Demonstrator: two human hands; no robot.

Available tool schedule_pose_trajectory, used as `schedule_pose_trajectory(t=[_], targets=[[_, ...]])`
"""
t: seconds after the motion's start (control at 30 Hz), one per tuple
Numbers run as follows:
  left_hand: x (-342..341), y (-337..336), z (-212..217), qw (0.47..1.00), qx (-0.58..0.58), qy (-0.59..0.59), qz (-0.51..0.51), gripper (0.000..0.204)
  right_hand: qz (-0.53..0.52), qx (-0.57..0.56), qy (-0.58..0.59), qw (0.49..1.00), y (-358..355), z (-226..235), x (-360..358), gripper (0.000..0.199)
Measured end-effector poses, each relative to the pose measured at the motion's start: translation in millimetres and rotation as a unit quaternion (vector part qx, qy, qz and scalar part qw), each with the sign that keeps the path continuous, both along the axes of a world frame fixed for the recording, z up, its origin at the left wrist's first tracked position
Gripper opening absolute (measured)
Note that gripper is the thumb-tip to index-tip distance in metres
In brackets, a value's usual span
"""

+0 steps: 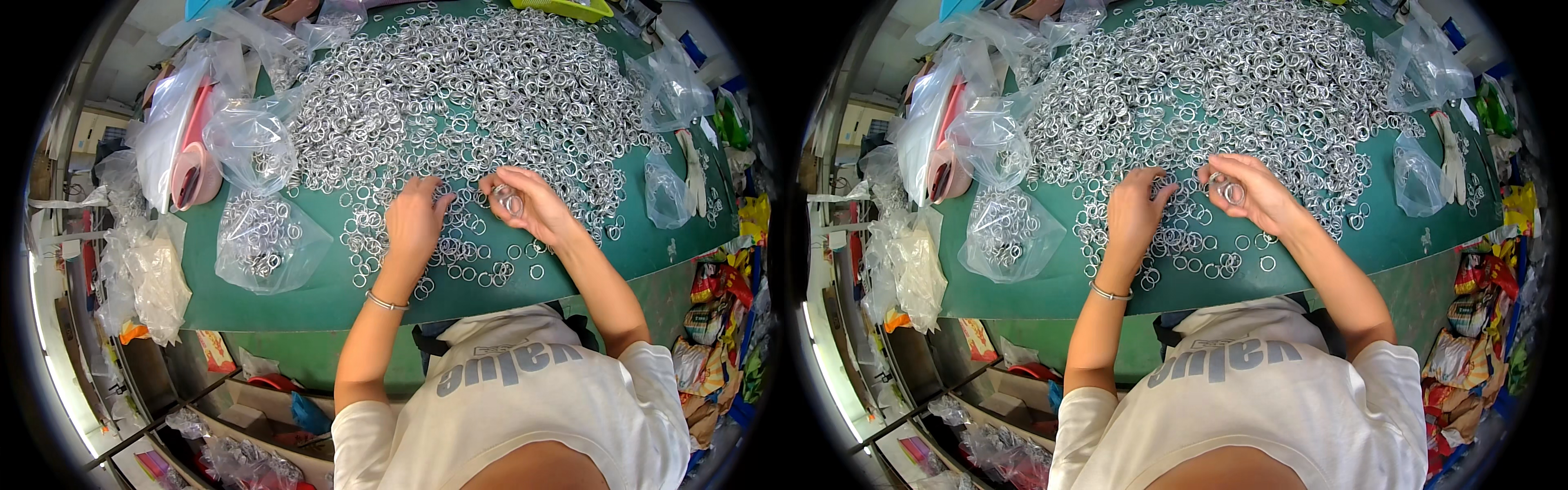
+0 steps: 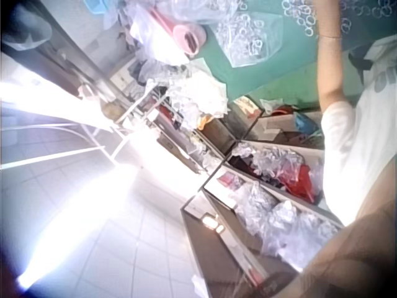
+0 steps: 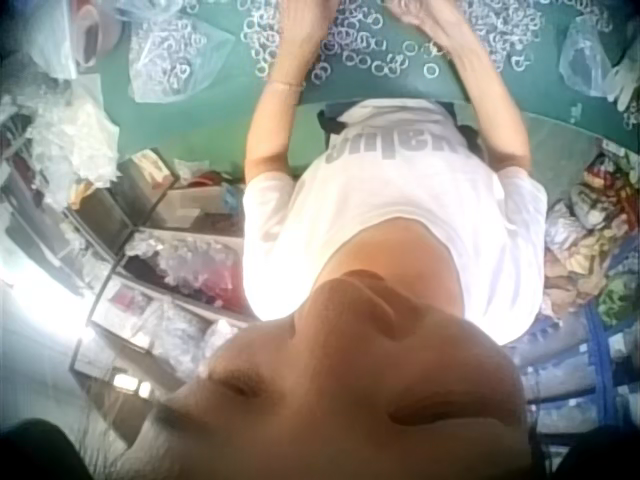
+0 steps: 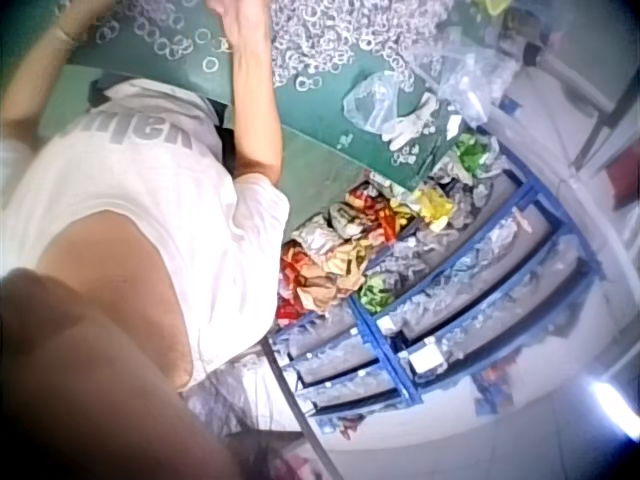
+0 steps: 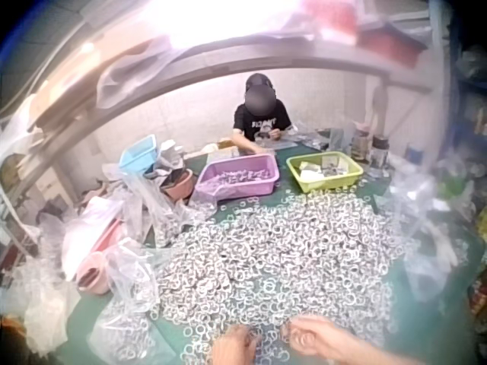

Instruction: The person picks up small metal rings from a large pile on a green table and places them into clear plastic bags by hand.

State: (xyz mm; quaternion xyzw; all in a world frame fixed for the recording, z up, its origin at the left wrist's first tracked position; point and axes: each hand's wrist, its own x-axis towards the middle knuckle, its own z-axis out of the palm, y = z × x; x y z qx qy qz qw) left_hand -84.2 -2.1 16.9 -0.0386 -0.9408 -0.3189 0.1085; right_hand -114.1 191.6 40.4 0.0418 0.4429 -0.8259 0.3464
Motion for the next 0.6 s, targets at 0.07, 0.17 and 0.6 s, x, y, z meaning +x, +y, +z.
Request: schedule_pose_trajectory(t=[0.07, 0.17, 0.6], targets=[[0.3, -1.0, -0.5, 0.999, -0.048, -0.011, -0.011, 0.018, 0.008, -0.007, 0.005, 1.000, -1.2, -5.7, -9.1, 0.021], [0.6, -2.8, -2.7, 0.998, -0.068, 0.001, -0.016, 0.016, 0.007, 0.201, 0.204, 0.958, -14.7, -8.5, -10.7, 0.017], [30.1, -26.8, 12.4, 0.837, 0.497, -0.211, 0.093, 0.011, 0.079, 0.569, 0.518, 0.633, -47.6, -24.3, -17.6, 0.021]])
